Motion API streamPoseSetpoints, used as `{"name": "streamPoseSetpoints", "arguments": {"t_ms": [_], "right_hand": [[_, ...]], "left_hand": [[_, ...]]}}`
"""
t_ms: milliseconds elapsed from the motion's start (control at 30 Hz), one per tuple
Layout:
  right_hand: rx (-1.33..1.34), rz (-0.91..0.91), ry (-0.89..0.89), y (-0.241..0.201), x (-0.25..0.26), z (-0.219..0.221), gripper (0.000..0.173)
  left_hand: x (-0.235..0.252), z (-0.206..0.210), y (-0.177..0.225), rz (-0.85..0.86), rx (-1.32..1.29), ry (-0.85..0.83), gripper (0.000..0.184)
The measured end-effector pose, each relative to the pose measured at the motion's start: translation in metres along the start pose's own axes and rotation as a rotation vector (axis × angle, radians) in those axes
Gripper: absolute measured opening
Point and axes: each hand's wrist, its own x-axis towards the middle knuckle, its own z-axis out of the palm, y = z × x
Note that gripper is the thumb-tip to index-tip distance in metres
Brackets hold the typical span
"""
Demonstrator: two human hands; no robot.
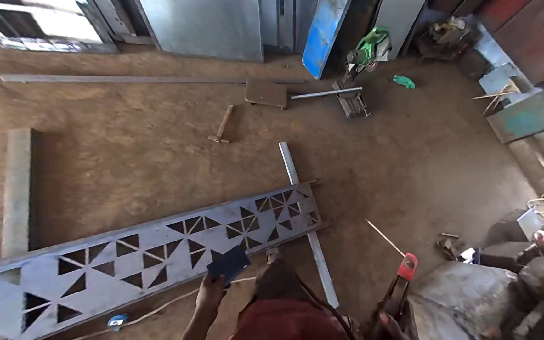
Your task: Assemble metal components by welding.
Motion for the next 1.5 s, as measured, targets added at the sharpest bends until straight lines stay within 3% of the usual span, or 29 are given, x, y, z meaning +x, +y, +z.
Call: {"name": "streamPoseSetpoints", "arguments": {"t_ms": [200, 367, 433, 533, 633, 700, 867, 1000, 1133, 1267, 1500], "right_hand": [[-0.066, 0.002, -0.046, -0.045, 0.136, 0.006, 0.123], [-0.333, -0.053, -0.171, 0.001, 0.301, 0.028, 0.127], [-0.415, -0.019, -0.226, 0.038, 0.376, 0.042, 0.133], [-0.433, 0.035, -0.341, 0.098, 0.490, 0.066, 0.128], [-0.566, 0.062, -0.423, 0.161, 0.571, 0.078, 0.132], [-0.621, -0.012, -0.441, 0.203, 0.613, 0.083, 0.129], [-0.592, -0.053, -0.345, 0.264, 0.656, 0.108, 0.122], [-0.523, -0.153, -0.267, 0.279, 0.663, 0.136, 0.111], [-0.459, -0.235, -0.227, 0.274, 0.666, 0.163, 0.109], [-0.479, -0.169, -0.241, 0.270, 0.663, 0.173, 0.111], [-0.595, -0.182, -0.220, 0.286, 0.664, 0.180, 0.118]], "left_hand": [[-0.004, 0.111, 0.142, 0.285, -0.103, -0.090, 0.038], [0.045, 0.211, 0.209, 0.514, -0.188, -0.081, 0.028], [0.071, 0.251, 0.219, 0.576, -0.227, -0.052, 0.032], [0.122, 0.308, 0.214, 0.681, -0.300, 0.017, 0.037], [0.171, 0.366, 0.183, 0.727, -0.472, 0.079, 0.029], [0.199, 0.404, 0.158, 0.699, -0.602, 0.112, 0.026], [0.230, 0.468, 0.120, 0.587, -0.742, 0.137, 0.025], [0.237, 0.491, 0.144, 0.532, -0.832, 0.145, 0.017], [0.248, 0.499, 0.158, 0.501, -0.858, 0.193, 0.015], [0.269, 0.494, 0.156, 0.503, -0.897, 0.067, 0.020], [0.282, 0.503, 0.166, 0.449, -0.953, 0.076, 0.015]]}}
